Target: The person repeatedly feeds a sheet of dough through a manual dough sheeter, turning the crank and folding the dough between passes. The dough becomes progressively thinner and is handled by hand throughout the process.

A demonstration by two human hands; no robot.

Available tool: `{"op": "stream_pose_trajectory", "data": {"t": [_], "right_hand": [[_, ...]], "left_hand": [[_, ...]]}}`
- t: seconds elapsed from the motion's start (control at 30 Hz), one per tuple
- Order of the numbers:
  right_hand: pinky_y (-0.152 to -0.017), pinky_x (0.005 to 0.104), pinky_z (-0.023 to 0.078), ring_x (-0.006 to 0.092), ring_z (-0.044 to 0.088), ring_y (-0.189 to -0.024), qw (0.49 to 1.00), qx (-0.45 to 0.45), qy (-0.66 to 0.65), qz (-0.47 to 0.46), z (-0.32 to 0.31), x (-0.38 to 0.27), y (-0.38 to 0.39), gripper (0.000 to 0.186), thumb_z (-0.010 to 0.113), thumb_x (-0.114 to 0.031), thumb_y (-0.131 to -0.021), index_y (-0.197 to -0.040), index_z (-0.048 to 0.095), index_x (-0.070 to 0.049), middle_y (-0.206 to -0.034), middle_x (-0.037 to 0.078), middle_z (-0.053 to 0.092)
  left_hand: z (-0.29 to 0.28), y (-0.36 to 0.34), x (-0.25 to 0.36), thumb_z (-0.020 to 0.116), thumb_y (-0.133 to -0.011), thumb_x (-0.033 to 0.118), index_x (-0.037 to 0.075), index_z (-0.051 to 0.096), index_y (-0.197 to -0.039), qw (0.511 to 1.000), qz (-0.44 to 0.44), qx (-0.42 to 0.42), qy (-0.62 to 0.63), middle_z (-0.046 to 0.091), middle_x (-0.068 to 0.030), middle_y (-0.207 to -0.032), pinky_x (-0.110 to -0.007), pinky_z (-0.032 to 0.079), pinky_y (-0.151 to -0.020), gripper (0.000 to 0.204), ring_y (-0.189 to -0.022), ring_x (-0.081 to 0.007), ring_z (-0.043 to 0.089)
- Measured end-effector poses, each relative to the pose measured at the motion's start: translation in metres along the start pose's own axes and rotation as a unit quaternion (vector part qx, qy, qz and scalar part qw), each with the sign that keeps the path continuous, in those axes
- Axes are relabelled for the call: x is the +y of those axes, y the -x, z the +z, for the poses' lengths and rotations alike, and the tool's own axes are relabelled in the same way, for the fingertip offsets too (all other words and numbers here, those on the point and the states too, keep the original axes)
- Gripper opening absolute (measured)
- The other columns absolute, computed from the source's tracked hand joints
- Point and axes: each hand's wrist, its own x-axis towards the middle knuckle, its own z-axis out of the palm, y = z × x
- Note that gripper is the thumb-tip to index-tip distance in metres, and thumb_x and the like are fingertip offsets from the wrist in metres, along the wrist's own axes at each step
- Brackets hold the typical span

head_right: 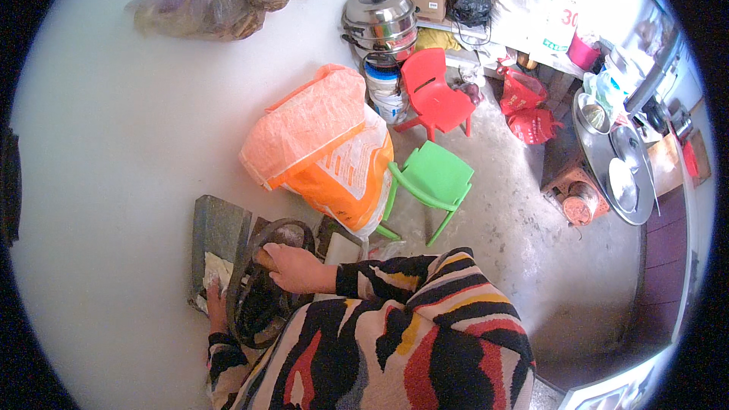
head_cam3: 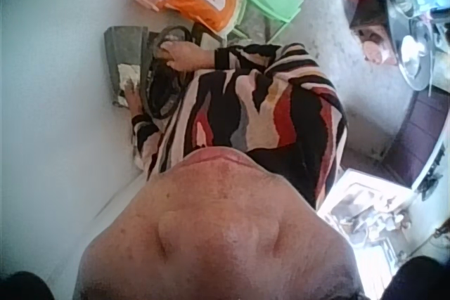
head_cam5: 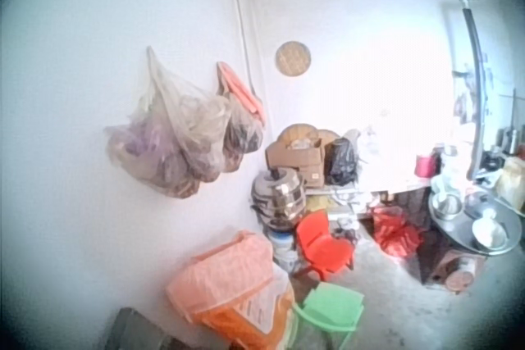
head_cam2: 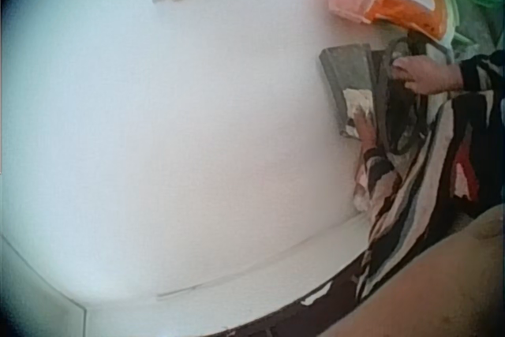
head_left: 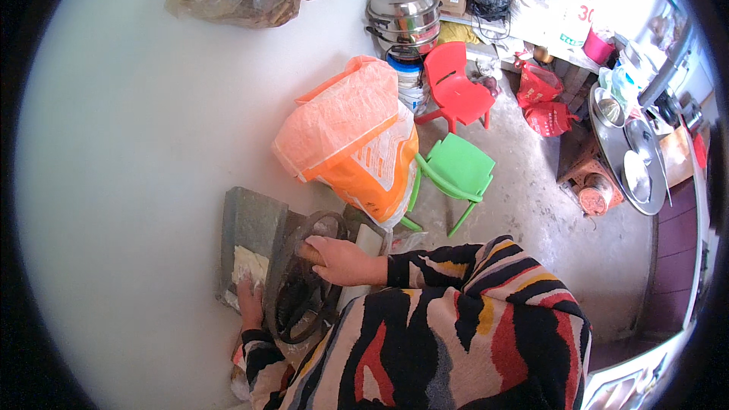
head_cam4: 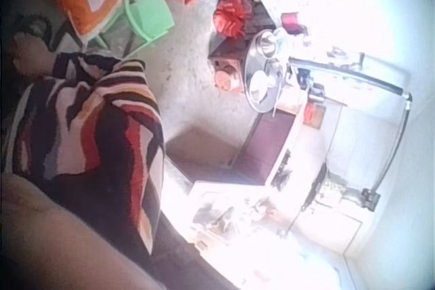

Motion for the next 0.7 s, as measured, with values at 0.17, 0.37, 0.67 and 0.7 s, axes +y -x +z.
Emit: {"op": "stream_pose_trajectory", "data": {"t": [0.17,0.37,0.67,0.7], "right_hand": [[-0.087,0.0440,0.044,0.0392,0.053,-0.103,1.000,0.011,-0.001,-0.014,0.000,0.000,0.002,0.051,0.062,-0.018,-0.077,-0.121,0.041,-0.001,-0.110,0.023,0.055],[-0.086,0.0448,0.044,0.0401,0.053,-0.101,1.000,0.017,-0.008,-0.016,-0.001,-0.001,0.000,0.048,0.060,-0.016,-0.077,-0.119,0.042,0.001,-0.107,0.024,0.055],[-0.086,0.0452,0.044,0.0404,0.053,-0.101,0.999,0.043,-0.012,-0.031,0.001,0.005,0.001,0.048,0.060,-0.015,-0.077,-0.118,0.042,0.001,-0.106,0.024,0.055],[-0.088,0.0444,0.044,0.0393,0.053,-0.104,0.999,0.030,-0.007,-0.014,0.001,0.005,0.000,0.050,0.061,-0.016,-0.077,-0.120,0.042,0.000,-0.110,0.023,0.055]], "left_hand": [[-0.002,-0.001,0.000,0.049,-0.090,0.020,0.003,0.038,-0.136,0.999,0.017,-0.004,-0.042,0.035,-0.0180,-0.142,-0.039,0.021,-0.109,0.050,-0.130,-0.0349,0.031],[-0.002,-0.006,-0.001,0.049,-0.089,0.018,0.004,0.038,-0.136,0.998,-0.005,-0.014,-0.068,0.036,-0.0173,-0.141,-0.039,0.021,-0.109,0.051,-0.130,-0.0340,0.031],[0.004,-0.002,-0.011,0.052,-0.089,0.018,0.001,0.041,-0.134,0.999,-0.018,0.010,-0.030,0.041,-0.0189,-0.136,-0.040,0.024,-0.107,0.050,-0.127,-0.0343,0.034],[0.004,-0.001,-0.011,0.052,-0.089,0.018,0.001,0.041,-0.134,1.000,-0.013,0.012,-0.023,0.041,-0.0189,-0.136,-0.040,0.024,-0.106,0.049,-0.127,-0.0344,0.035]]}}
